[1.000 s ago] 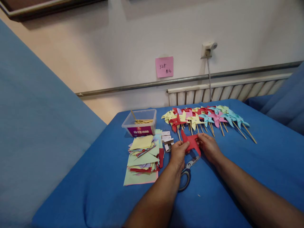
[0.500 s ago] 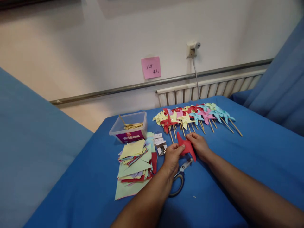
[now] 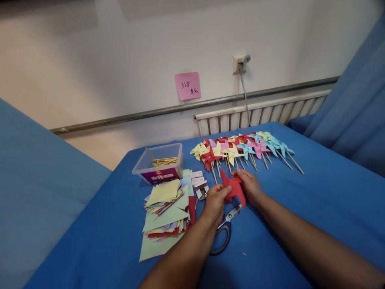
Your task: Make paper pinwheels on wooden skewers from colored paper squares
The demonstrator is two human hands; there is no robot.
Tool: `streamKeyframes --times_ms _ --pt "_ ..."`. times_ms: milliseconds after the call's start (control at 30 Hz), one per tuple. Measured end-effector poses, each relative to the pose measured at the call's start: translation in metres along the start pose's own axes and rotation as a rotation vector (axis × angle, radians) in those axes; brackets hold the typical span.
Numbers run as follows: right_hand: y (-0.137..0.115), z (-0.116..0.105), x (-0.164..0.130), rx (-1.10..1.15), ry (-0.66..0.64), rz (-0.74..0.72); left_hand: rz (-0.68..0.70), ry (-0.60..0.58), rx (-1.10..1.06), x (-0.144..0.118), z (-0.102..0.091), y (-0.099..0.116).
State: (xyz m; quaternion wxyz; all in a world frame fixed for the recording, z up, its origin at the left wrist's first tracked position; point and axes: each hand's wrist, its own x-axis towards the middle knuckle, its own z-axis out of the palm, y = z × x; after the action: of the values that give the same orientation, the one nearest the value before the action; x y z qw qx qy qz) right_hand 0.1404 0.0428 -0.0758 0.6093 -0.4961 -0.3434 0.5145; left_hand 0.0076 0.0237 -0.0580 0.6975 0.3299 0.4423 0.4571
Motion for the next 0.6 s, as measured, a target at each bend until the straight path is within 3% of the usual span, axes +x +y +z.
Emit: streamKeyframes --times_ms 267,600 --pt "-0.013 -0.001 -0.015 0.055 -0.257 -0.044 0.004 0.019 -0.061 0.001 0.0 0.003" --pt "-0.015 0.001 -0.016 0.034 -0.314 -0.044 -0.034 0.013 -0.077 0.002 -0.001 0.005"
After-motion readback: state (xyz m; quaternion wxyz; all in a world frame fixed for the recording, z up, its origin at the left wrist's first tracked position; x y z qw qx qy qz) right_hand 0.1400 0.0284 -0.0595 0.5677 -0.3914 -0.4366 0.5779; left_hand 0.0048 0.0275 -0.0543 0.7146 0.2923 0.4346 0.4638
